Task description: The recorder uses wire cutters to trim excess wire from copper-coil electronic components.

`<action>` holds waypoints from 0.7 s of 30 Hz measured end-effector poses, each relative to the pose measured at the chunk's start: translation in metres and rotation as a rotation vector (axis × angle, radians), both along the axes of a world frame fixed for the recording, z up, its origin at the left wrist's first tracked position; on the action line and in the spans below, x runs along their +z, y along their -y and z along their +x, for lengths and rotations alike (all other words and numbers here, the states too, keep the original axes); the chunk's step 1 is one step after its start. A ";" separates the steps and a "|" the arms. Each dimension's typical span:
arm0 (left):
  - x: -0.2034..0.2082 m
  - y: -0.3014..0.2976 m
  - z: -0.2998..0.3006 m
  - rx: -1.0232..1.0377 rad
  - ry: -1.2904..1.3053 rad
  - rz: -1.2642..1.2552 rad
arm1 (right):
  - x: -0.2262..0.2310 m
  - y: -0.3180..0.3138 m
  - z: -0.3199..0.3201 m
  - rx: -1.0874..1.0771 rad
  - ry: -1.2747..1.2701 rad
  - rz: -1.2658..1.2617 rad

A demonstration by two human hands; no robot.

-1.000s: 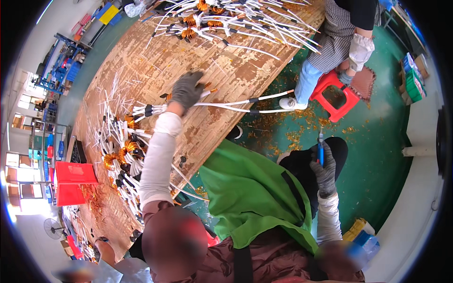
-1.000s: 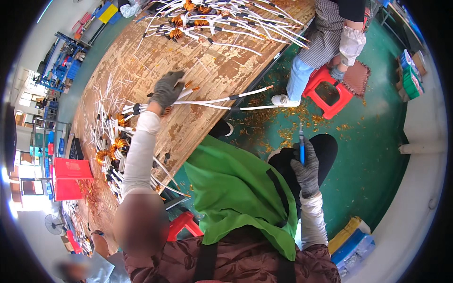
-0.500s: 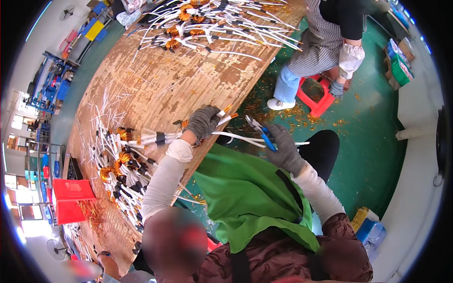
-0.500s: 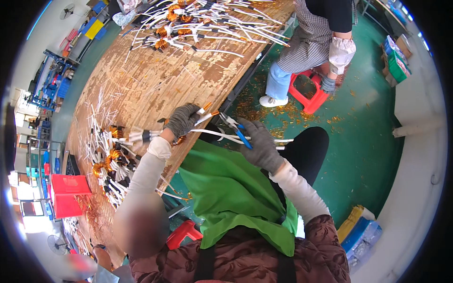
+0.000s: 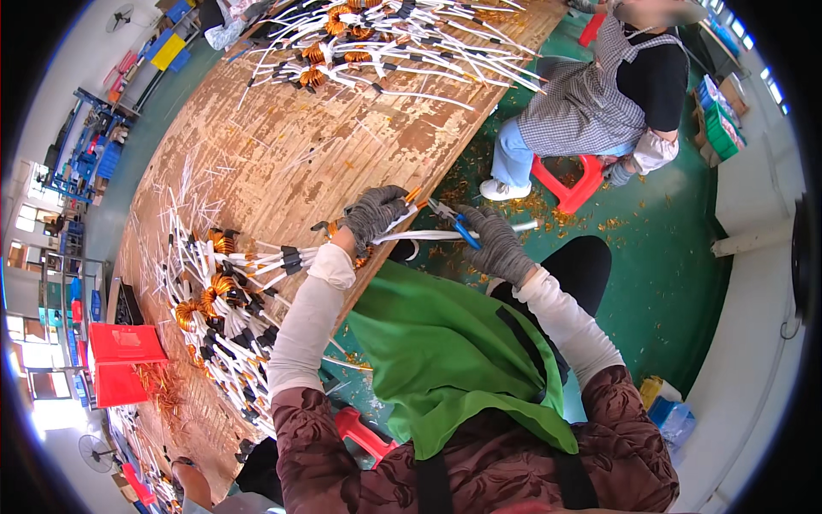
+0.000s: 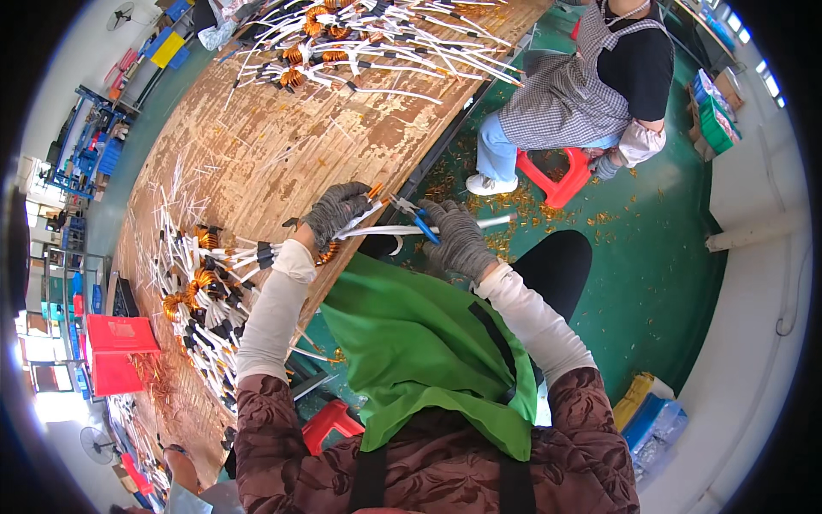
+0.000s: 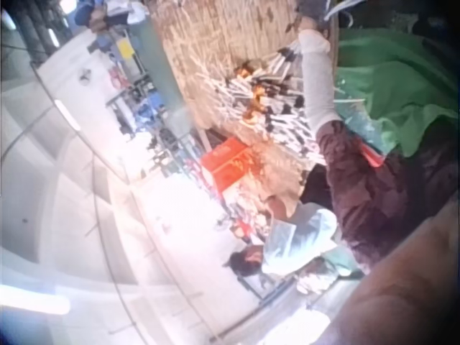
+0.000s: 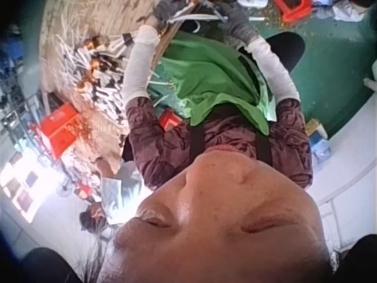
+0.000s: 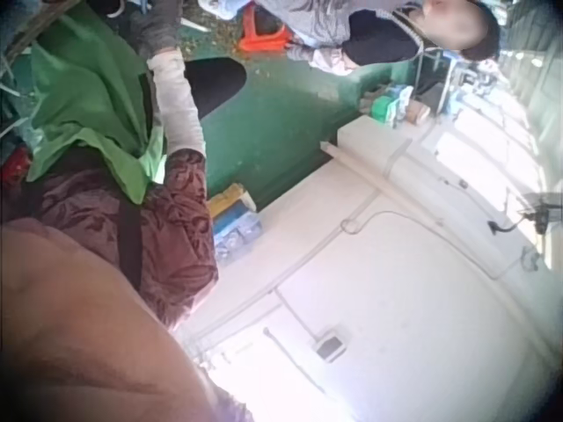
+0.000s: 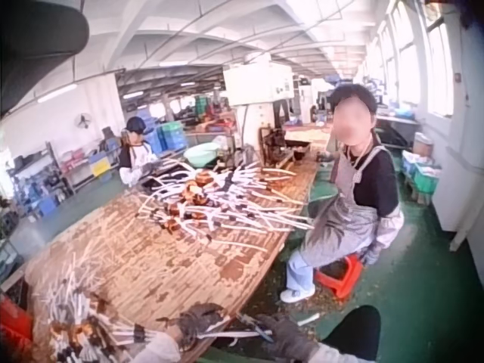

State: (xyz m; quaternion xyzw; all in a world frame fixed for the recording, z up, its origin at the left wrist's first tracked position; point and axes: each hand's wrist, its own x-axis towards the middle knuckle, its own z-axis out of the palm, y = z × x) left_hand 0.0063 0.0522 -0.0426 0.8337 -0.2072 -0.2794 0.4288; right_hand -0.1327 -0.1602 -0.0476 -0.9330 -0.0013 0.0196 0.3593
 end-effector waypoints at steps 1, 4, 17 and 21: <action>0.000 0.000 -0.001 0.000 -0.001 -0.002 | -0.002 -0.002 0.001 0.011 0.017 -0.017; 0.004 0.000 -0.002 0.033 -0.047 -0.043 | -0.007 -0.007 0.005 0.023 0.034 -0.036; 0.008 -0.006 0.000 0.006 -0.191 -0.203 | -0.021 -0.002 0.026 0.154 0.281 0.001; -0.010 -0.016 0.010 -0.208 0.033 -0.283 | -0.027 0.004 0.046 0.251 0.469 -0.074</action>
